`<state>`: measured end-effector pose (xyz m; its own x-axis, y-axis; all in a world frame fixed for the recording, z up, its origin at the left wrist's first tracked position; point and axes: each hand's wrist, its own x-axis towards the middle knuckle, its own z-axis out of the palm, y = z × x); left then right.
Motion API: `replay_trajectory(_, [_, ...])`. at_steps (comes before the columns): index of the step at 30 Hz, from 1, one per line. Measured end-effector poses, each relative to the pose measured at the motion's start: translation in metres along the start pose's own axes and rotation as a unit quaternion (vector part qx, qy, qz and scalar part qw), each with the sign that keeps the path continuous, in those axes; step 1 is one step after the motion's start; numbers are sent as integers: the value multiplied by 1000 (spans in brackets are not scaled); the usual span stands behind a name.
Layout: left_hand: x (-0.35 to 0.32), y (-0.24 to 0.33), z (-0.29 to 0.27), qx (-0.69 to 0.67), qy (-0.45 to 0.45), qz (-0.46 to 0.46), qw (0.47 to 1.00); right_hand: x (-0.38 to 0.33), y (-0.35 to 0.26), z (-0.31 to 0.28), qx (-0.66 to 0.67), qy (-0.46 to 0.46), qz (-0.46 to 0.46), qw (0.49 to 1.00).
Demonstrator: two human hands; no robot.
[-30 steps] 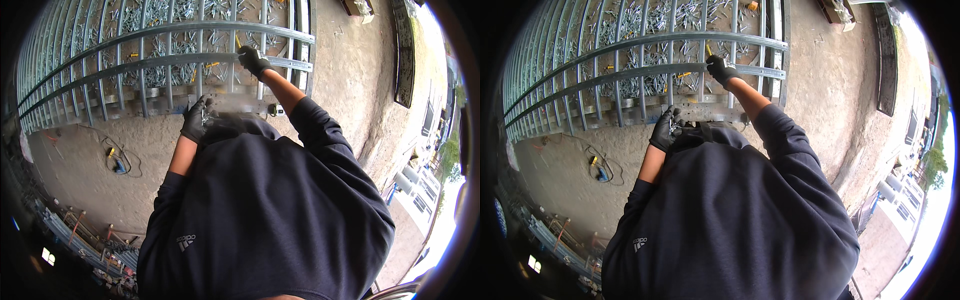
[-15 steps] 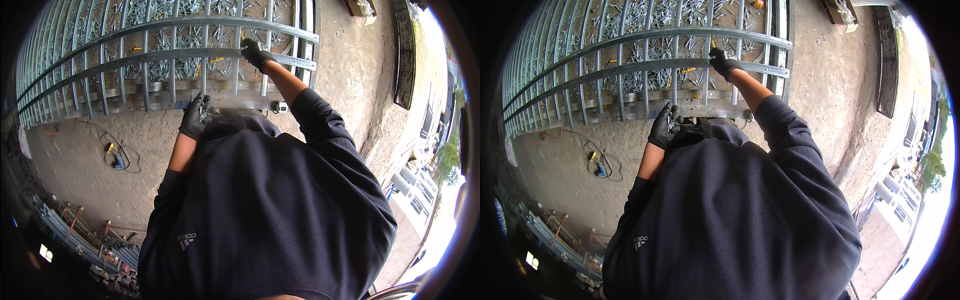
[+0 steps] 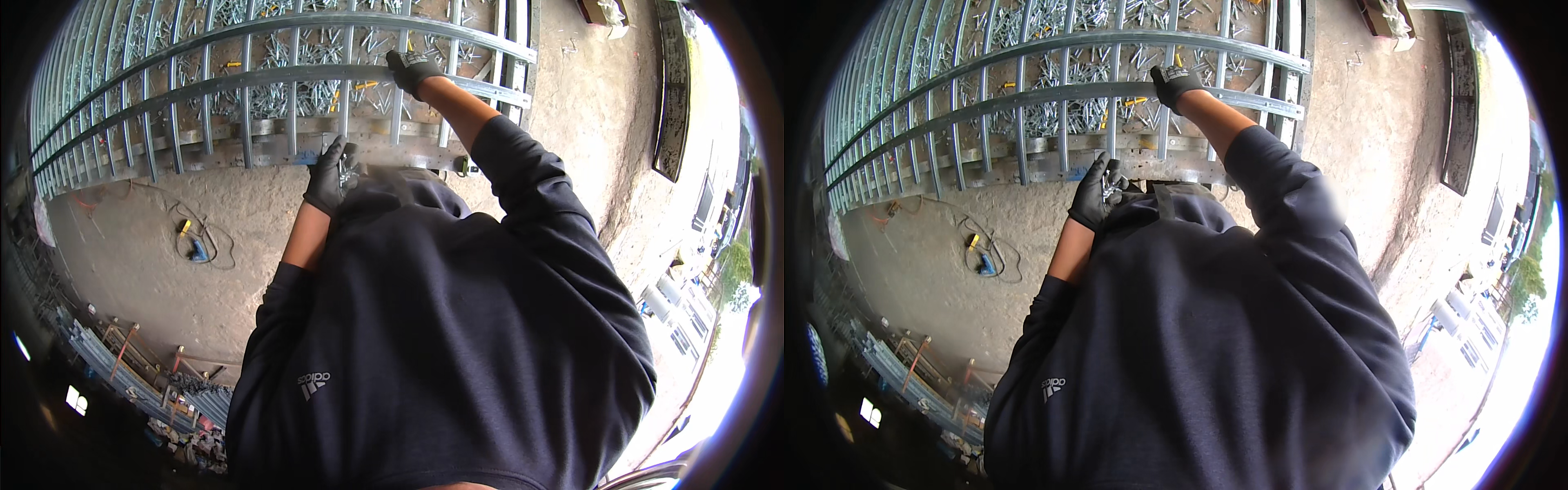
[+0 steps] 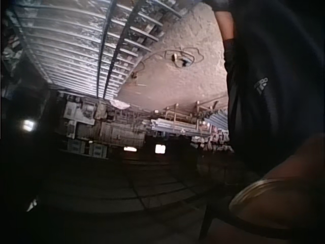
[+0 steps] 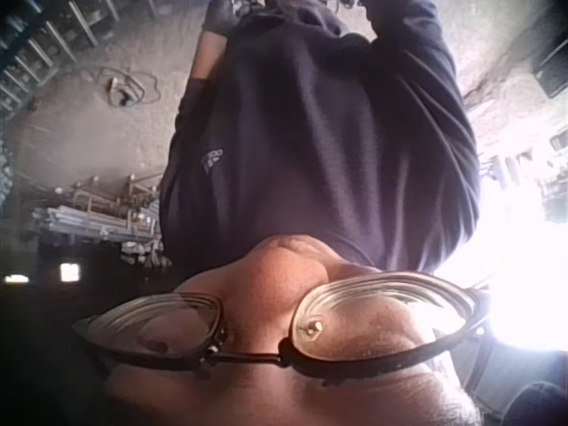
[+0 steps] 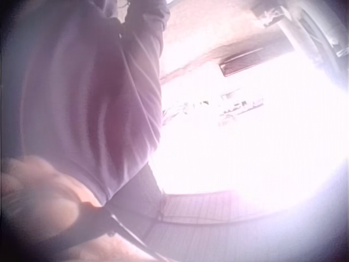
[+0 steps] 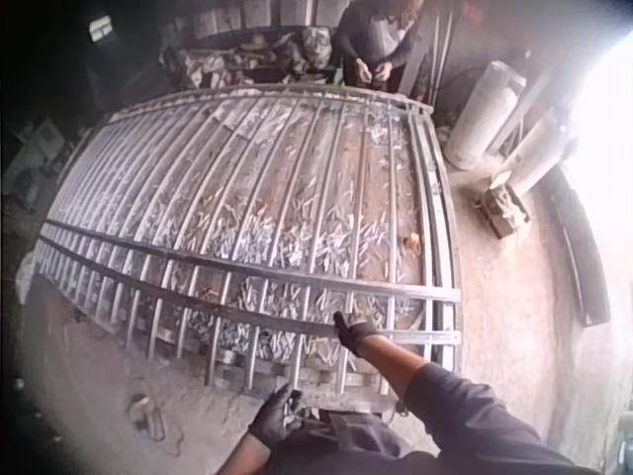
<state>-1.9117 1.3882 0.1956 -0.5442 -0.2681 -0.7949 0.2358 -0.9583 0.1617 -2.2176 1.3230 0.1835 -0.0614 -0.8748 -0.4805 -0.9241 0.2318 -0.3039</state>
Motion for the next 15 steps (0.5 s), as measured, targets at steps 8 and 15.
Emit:
replay_trajectory(8, [-2, 13, 26, 56, 21, 43, 997, 6, 12, 17, 14, 2, 19, 1000])
replay_trajectory(15, [-1, 19, 36, 63, 11, 27, 998, 4, 5, 6, 30, -31, 10, 999])
